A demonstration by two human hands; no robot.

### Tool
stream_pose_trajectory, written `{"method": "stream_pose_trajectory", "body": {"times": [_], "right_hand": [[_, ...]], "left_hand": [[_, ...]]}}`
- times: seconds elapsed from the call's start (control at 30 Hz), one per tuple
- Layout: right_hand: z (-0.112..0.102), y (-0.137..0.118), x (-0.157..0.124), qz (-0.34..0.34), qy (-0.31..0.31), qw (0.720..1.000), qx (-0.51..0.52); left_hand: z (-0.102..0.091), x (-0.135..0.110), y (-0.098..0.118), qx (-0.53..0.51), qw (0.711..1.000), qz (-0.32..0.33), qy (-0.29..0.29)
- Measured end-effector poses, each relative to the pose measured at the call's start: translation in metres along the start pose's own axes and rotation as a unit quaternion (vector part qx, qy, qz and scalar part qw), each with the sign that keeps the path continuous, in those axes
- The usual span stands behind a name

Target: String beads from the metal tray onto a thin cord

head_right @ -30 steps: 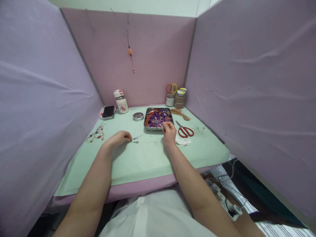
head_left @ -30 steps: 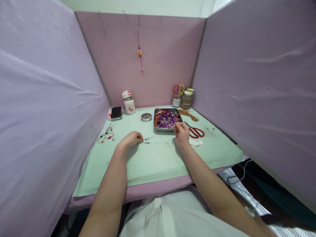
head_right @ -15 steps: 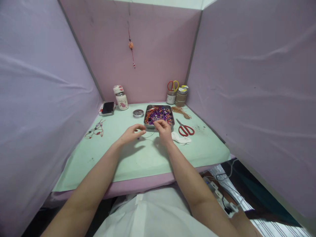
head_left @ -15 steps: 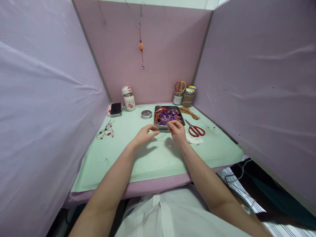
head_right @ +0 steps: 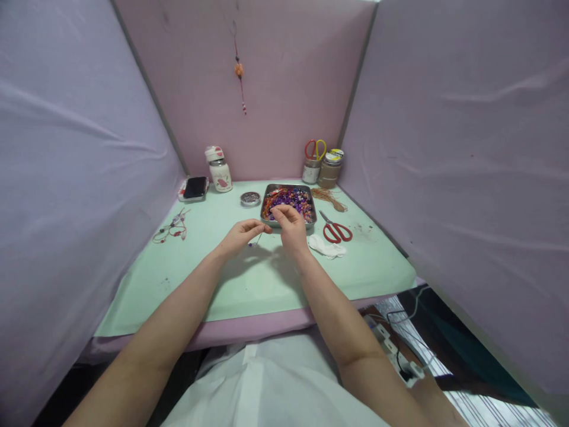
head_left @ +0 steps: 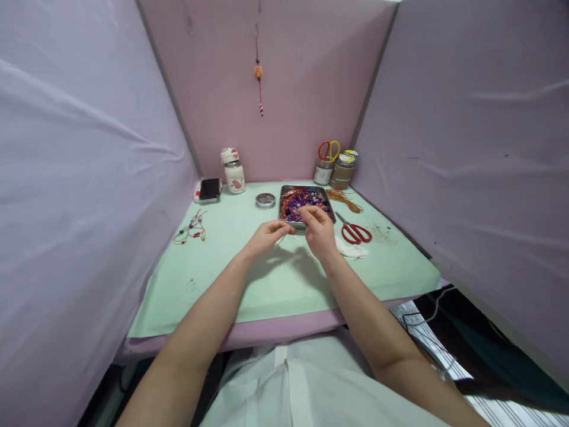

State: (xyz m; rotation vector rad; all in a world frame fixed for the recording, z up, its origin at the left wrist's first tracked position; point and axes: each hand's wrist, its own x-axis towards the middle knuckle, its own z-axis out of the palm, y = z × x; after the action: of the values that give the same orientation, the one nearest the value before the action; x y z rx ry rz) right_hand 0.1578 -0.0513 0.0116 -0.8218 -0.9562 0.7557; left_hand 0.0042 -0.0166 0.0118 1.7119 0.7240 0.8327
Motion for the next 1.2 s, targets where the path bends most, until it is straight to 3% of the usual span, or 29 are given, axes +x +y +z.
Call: {"method": "stream_pose_trajectory", "body": {"times": [0.17, 0.4, 0.63, 0.93, 1.07, 1.2], "right_hand": [[0.004, -0.012, 0.009, 0.013, 0.041, 0.999, 0.020], [-0.004, -0.020, 0.020, 0.015, 0.072, 0.996, 0.059], [-0.018, -0.024, 0.034, -0.006, 0.098, 0.987, 0.124], [-0.042, -0.005, 0.039, 0.037, 0.149, 0.974, 0.169], [-0.046, 0.004, 0.036, 0.003, 0.190, 0.981, 0.023], [-0.027, -0.007, 0.016, -0.110, 0.238, 0.940, -0.218]], "left_hand": [[-0.010, 0.001, -0.008, -0.019, 0.998, -0.040, -0.036], [-0.002, 0.005, -0.026, -0.100, 0.985, -0.091, -0.108], [0.000, 0.003, -0.025, -0.164, 0.971, -0.140, -0.107], [-0.004, 0.002, -0.019, -0.220, 0.953, -0.195, -0.074], [-0.006, 0.005, -0.020, -0.266, 0.937, -0.224, -0.043], [-0.006, 0.007, -0.024, -0.317, 0.911, -0.262, 0.001]]}}
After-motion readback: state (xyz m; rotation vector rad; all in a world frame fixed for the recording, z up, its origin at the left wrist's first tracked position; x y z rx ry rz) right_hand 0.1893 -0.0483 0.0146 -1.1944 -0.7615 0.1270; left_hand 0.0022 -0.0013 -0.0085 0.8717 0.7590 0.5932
